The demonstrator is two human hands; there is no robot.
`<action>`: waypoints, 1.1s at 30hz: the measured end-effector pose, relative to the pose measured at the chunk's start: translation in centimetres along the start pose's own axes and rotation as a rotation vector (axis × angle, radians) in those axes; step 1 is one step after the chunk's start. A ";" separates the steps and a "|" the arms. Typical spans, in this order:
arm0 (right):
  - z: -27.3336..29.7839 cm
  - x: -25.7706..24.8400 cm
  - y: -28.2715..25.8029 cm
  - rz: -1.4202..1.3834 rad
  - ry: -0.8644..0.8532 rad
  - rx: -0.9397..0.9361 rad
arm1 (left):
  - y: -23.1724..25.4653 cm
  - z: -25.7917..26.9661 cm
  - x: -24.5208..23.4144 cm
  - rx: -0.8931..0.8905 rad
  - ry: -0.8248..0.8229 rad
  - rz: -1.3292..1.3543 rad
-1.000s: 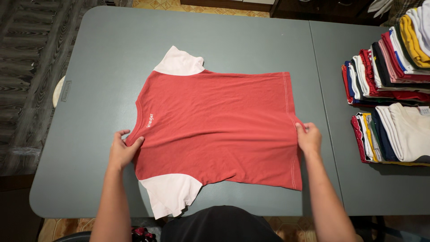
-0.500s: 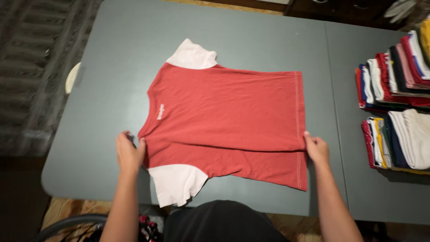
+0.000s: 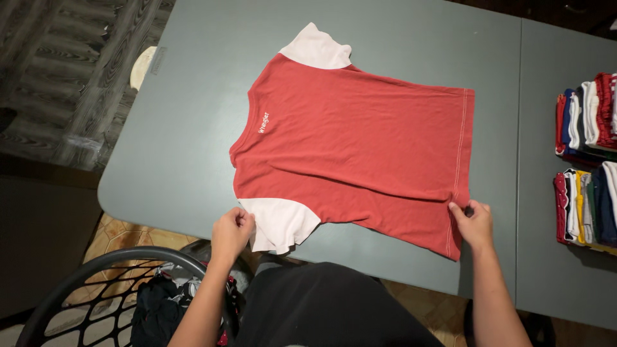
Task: The person folds t-shirts on a gray folding table. They lay each shirt flat, smooth it with their hands, fold in the sleeves and sides, fold the shirt into a rectangle, and place the folded shirt onto a stack of folded clothes beside the table.
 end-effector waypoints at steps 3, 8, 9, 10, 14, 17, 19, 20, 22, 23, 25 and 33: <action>-0.1 0.7 0.3 -0.405 -0.020 0.121 | -1.9 -0.1 0.5 -0.040 -0.032 0.221; 0.5 0.5 -0.3 -0.556 -0.032 0.298 | -4.9 -0.1 1.4 -0.110 -0.254 0.644; 0.5 0.1 -0.4 -0.482 -0.040 0.316 | -5.3 -0.1 1.2 -0.106 -0.284 0.653; 0.6 -0.2 -0.5 -0.408 -0.050 0.335 | -5.8 0.0 1.0 -0.102 -0.314 0.661; 0.8 -1.8 0.4 -0.279 -0.132 0.421 | -7.0 1.0 0.0 -0.195 -0.466 0.670; 1.7 -1.8 1.5 -0.323 -0.126 0.447 | -6.0 1.3 -1.3 -0.140 -0.388 0.350; 3.1 -1.3 2.4 -0.381 -0.096 0.503 | -4.0 1.5 -2.6 0.004 -0.183 -0.013; 3.7 -1.5 2.5 -0.349 -0.057 0.484 | -3.5 1.5 -2.8 -0.046 -0.117 -0.012; 5.5 -1.9 2.7 -0.282 0.020 0.445 | -2.5 1.4 -3.0 -0.146 0.014 -0.010; 6.7 -2.2 2.9 -0.257 0.013 0.477 | -2.1 1.2 -2.7 -0.161 0.016 -0.009; 8.4 -2.6 2.7 -0.209 0.000 0.538 | -1.9 0.8 -2.3 -0.189 0.024 -0.006; 11.4 -4.7 -3.2 -0.108 0.168 0.292 | -6.9 -0.9 2.8 -0.244 0.037 0.833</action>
Point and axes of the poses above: each hand's wrist, its own z-axis away from the middle knuckle, its own x-axis out of the palm, y = z × x, the point moved 6 cm from there along -z, towards the middle knuckle, and after that the axes turned 3 degrees about -z, right-handed, at the moved point
